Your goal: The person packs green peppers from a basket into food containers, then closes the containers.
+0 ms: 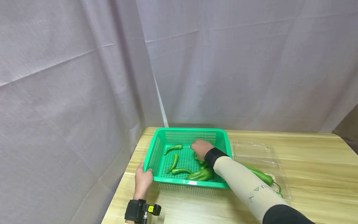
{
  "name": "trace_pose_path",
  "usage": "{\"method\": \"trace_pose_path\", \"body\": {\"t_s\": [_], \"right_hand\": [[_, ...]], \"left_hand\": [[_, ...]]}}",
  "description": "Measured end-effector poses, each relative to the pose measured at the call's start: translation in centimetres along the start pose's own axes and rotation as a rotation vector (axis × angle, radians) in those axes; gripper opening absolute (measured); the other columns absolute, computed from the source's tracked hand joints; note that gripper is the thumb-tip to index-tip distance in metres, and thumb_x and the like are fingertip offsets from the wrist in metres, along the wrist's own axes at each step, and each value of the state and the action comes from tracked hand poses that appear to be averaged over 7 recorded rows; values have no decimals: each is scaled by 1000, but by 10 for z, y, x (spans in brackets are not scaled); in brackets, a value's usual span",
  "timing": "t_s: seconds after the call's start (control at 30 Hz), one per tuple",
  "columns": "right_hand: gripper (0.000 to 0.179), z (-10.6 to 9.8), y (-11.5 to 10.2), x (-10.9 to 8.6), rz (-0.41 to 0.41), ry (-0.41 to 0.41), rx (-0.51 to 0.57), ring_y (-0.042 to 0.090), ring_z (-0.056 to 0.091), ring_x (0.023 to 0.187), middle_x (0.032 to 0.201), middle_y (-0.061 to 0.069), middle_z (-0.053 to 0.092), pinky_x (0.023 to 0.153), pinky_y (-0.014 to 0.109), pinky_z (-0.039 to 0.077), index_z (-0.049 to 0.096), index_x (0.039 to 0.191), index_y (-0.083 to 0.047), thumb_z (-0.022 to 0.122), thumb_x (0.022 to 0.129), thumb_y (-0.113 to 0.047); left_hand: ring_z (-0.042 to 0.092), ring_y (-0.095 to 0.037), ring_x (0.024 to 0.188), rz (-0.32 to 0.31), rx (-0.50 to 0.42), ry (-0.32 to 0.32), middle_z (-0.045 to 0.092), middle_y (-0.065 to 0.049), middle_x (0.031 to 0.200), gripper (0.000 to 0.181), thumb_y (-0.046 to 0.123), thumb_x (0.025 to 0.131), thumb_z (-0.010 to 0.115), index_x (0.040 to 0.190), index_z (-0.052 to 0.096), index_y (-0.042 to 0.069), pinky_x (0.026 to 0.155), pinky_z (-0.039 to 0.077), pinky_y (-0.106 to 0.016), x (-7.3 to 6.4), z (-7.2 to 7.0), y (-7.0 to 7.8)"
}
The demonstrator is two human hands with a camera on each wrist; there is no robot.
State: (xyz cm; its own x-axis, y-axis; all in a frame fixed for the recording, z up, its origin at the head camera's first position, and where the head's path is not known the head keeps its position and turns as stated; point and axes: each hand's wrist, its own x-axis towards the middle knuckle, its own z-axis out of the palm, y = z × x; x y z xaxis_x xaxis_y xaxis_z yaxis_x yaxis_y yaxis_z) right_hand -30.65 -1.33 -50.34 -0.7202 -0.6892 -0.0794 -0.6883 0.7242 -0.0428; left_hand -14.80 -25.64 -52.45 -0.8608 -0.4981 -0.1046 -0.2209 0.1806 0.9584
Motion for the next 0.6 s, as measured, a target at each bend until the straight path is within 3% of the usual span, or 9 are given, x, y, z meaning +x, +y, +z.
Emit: {"method": "trace_pose_path", "body": {"t_s": [0.13,0.33,0.5,0.6], "right_hand": [[38,-6,-2,-3,-54,-27,9,29,71,108,117,9,76,90,42,62,73,123,-9,68,91,9],[41,-31,-9,-11,-148,39,19,26,73,99,115,10,76,84,37,62,69,128,-7,70,90,9],[48,-58,-6,-28,-162,97,136,31,72,110,124,15,73,91,42,61,65,134,-4,58,90,15],[48,-69,3,-41,-153,157,217,35,70,116,126,17,73,95,45,61,69,128,-3,51,89,17]], "left_hand": [[61,-51,127,-3,1,-3,63,-37,134,42,-6,95,44,134,56,-13,107,51,-63,0,1,0],[59,-51,129,-18,1,-15,61,-37,136,42,-6,96,43,135,55,-12,108,50,-63,-1,1,1],[59,-52,130,-11,21,-23,62,-37,136,42,-5,97,43,136,55,-12,108,49,-64,-1,-1,1],[58,-52,131,-12,35,-29,61,-37,137,43,-5,97,42,138,54,-12,108,49,-65,0,-3,2]]}}
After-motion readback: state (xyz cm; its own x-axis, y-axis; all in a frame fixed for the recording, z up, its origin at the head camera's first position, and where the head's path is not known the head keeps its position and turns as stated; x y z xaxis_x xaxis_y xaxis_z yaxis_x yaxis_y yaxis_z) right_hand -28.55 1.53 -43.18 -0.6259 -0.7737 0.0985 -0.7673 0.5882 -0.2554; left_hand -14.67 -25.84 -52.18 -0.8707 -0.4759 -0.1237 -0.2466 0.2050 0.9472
